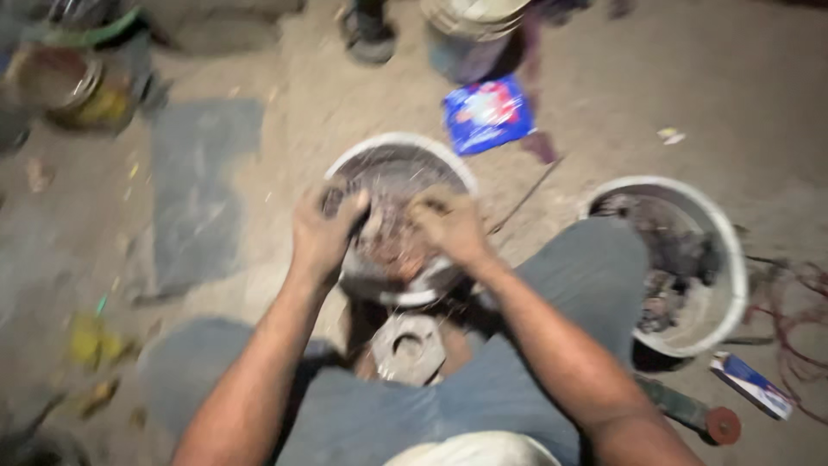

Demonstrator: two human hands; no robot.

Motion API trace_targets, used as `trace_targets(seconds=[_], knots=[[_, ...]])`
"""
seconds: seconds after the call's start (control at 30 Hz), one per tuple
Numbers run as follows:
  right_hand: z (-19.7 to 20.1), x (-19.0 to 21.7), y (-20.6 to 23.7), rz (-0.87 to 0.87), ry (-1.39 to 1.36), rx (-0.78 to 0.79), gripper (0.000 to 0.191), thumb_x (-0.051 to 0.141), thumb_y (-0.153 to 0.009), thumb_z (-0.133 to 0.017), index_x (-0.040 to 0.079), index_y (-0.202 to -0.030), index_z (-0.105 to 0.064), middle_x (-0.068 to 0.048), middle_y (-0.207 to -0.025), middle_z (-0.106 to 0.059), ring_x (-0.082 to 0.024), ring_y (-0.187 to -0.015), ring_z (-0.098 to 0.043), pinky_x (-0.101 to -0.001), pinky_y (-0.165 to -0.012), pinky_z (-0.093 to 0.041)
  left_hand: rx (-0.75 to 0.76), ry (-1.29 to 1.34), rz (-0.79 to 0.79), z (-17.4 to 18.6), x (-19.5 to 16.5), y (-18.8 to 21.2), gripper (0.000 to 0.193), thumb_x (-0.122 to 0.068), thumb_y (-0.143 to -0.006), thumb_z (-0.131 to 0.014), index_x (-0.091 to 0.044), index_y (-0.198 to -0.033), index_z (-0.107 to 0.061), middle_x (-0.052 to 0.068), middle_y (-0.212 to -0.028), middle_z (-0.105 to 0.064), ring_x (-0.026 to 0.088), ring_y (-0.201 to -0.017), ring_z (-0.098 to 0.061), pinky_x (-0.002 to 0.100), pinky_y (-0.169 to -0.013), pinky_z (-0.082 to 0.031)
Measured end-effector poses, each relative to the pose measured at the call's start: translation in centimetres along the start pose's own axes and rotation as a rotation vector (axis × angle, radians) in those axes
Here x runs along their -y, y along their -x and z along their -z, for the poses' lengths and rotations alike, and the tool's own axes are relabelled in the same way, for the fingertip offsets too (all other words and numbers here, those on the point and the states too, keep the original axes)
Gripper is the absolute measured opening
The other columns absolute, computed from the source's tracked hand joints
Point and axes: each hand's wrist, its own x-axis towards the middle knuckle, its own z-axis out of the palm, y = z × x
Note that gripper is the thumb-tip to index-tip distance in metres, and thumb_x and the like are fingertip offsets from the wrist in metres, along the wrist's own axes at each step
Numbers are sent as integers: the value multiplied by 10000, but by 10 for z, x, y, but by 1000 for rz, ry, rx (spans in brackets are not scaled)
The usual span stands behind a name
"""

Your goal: The person sits on the workshop floor with a basin in their lap and pulls copper wire windings out of scrap motor armatures by hand. They tear clumps of copper free from the laminated stator cores, drop the copper into the basin, and set stripped cores aside, working through several motors one at a time.

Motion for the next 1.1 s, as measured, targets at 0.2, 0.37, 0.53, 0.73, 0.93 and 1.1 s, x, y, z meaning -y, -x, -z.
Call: trace_targets(seconds=[0.2,0.37,0.53,0.73,0.93,1.1], knots=[[12,27,-3,171,328,5,134,82,-896,-671,40,-989,-757,-90,-878,-730,-173,-812,-690,-326,-737,-557,-121,-10,-84,10,12,-9,196,-90,-881,-798,-34,-1030,-686,23,-901,-692,97,-801,-648,246,-715,-549],[-6,59,2,507,546,-45,224,71,-787,-701,28,-1001,-750,-151,-906,-729,-262,-780,-681,-477,-772,-499,-76,-38,-118,6,11,-10,182,-86,-890,-792,-36,-1012,-667,12,-922,-690,76,-831,-632,238,-737,-541],[-12,34,0,231,330,-22,102,64,-938,-699,60,-1024,-754,-104,-881,-735,-192,-785,-706,-360,-726,-562,-71,-187,-239,6,20,-17,185,-94,-882,-810,-35,-993,-674,16,-929,-695,94,-865,-634,260,-782,-542],[-5,10,-14,-86,106,-32,127,117,-925,-688,13,-980,-736,-87,-842,-732,-162,-769,-677,-317,-702,-556,95,-205,-311,0,3,-16,212,-121,-894,-817,-25,-1022,-679,25,-945,-675,116,-904,-618,273,-818,-523],[28,37,-22,-7,132,-56,145,118,-875,-659,16,-930,-746,-110,-840,-762,-199,-788,-739,-337,-717,-588,-113,-47,-23,-8,-22,-28,309,-161,-892,-785,7,-1135,-692,76,-949,-725,136,-803,-672,261,-692,-563],[29,54,-13,-9,380,-92,121,147,-865,-698,60,-924,-758,-121,-929,-756,-259,-888,-743,-402,-828,-581,-141,-56,38,-10,-5,-13,305,-142,-856,-791,0,-1114,-708,81,-875,-721,149,-741,-643,286,-636,-530]])
